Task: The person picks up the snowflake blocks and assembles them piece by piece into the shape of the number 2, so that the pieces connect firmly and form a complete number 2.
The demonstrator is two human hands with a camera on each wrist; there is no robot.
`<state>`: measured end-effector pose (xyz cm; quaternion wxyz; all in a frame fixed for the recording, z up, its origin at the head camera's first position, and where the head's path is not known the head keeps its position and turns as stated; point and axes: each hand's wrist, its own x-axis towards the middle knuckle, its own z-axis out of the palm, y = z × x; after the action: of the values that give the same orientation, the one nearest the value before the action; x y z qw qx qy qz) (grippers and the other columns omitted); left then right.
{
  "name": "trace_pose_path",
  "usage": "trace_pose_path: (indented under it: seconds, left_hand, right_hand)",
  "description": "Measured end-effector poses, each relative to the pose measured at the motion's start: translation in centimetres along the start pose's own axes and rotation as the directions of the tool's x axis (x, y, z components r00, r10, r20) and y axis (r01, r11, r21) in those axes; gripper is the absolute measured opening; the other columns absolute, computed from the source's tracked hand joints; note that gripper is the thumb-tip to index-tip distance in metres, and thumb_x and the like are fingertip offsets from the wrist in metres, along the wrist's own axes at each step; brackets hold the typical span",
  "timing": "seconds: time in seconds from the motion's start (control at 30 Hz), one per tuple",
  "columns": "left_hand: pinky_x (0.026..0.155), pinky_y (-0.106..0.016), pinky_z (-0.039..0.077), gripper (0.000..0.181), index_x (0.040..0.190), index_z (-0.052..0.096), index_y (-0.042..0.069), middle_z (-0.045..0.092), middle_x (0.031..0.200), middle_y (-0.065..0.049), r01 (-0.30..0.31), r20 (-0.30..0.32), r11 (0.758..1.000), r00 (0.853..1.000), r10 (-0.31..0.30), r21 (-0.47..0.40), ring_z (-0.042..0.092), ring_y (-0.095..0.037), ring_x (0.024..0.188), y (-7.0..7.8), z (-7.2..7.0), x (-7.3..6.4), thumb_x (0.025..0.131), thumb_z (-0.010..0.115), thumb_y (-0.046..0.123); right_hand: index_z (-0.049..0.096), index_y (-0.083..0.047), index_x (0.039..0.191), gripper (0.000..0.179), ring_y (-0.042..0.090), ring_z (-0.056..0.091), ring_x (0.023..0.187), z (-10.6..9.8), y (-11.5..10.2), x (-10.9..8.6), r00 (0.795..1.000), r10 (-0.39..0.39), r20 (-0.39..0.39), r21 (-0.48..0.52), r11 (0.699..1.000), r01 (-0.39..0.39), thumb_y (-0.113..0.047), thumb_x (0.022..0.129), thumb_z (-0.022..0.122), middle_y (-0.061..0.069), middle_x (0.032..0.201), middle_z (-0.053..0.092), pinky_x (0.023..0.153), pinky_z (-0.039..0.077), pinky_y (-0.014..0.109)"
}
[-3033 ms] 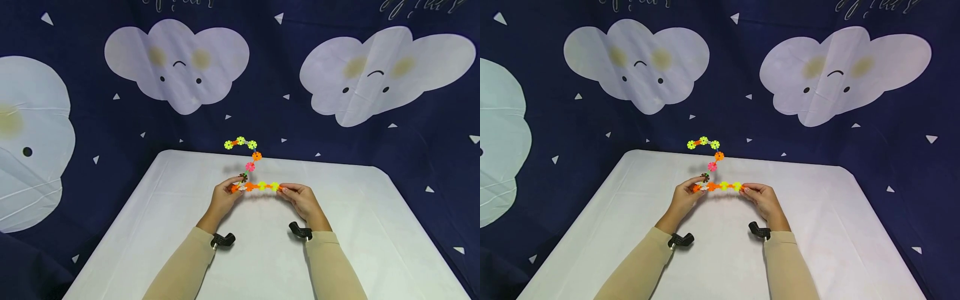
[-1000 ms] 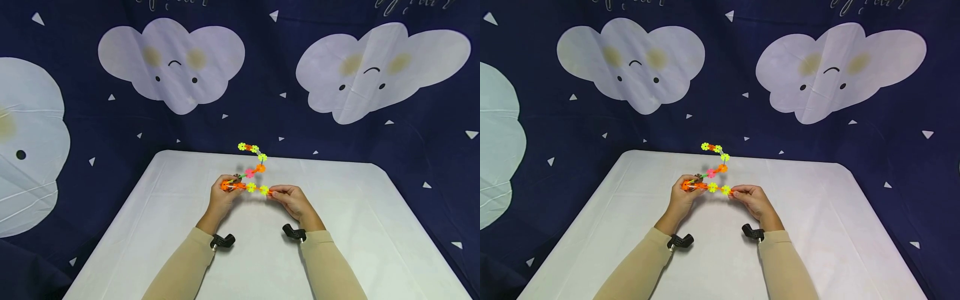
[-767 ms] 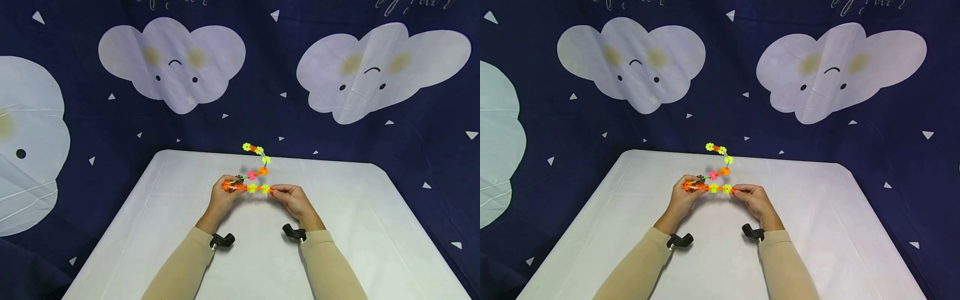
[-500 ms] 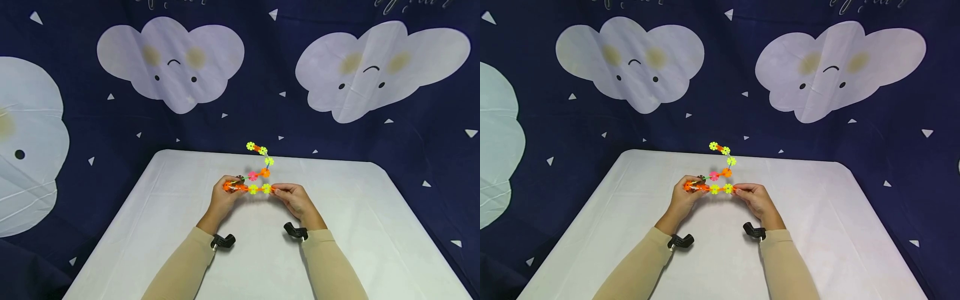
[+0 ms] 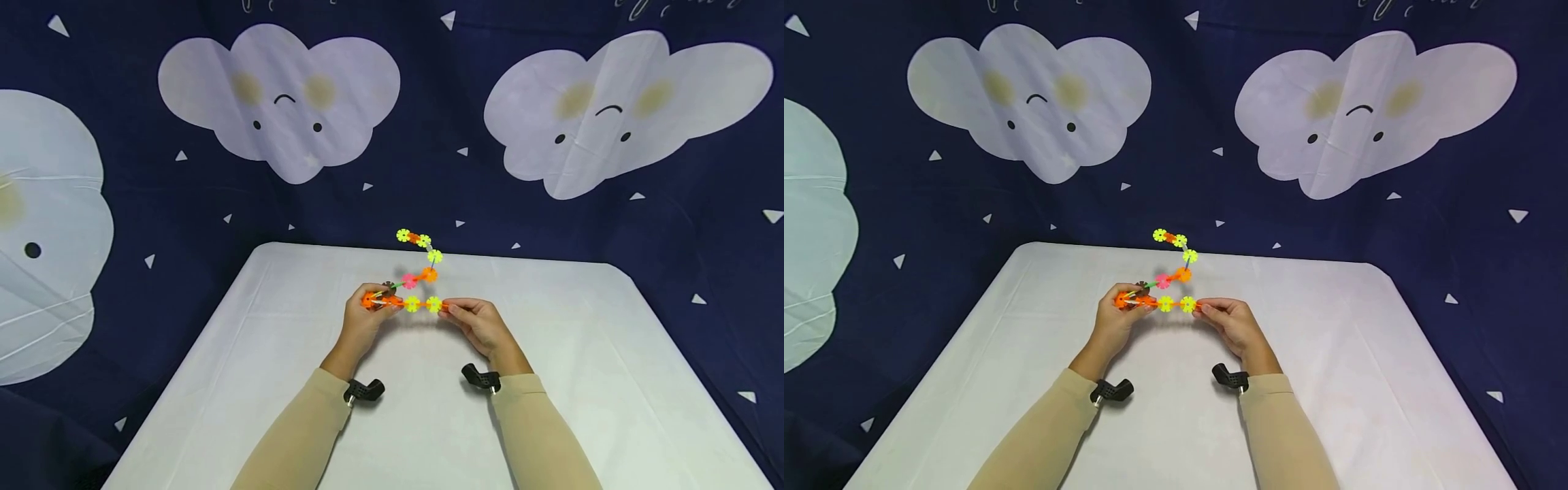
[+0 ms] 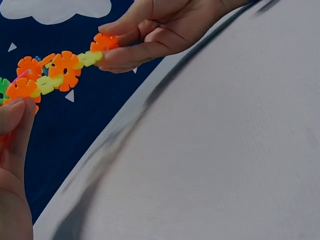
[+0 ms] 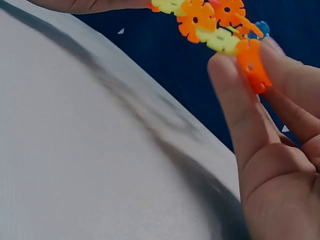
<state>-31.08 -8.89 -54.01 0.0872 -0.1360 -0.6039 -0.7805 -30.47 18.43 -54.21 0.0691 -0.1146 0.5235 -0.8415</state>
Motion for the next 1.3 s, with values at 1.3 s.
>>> trace_pose_path:
  seconds: [1.3]
  left_hand:
    - [0.083,-0.033,0.062,0.04,0.117,0.067,-0.005,0.064,0.124,-0.022,-0.019,0.019,1.0,1.0,0.019,0.003,0.068,-0.032,0.107,0.3,-0.12,-0.06,0.083,0.078,-0.022]
  right_hand:
    - [0.071,0.014,0.111,0.029,0.02,0.072,0.093,-0.44,-0.24,-0.14,0.998,-0.069,-0.01,-0.121,0.99,0.068,0.027,0.085,0.069,0.012,0.104,0.074,0.08,0.061,0.028]
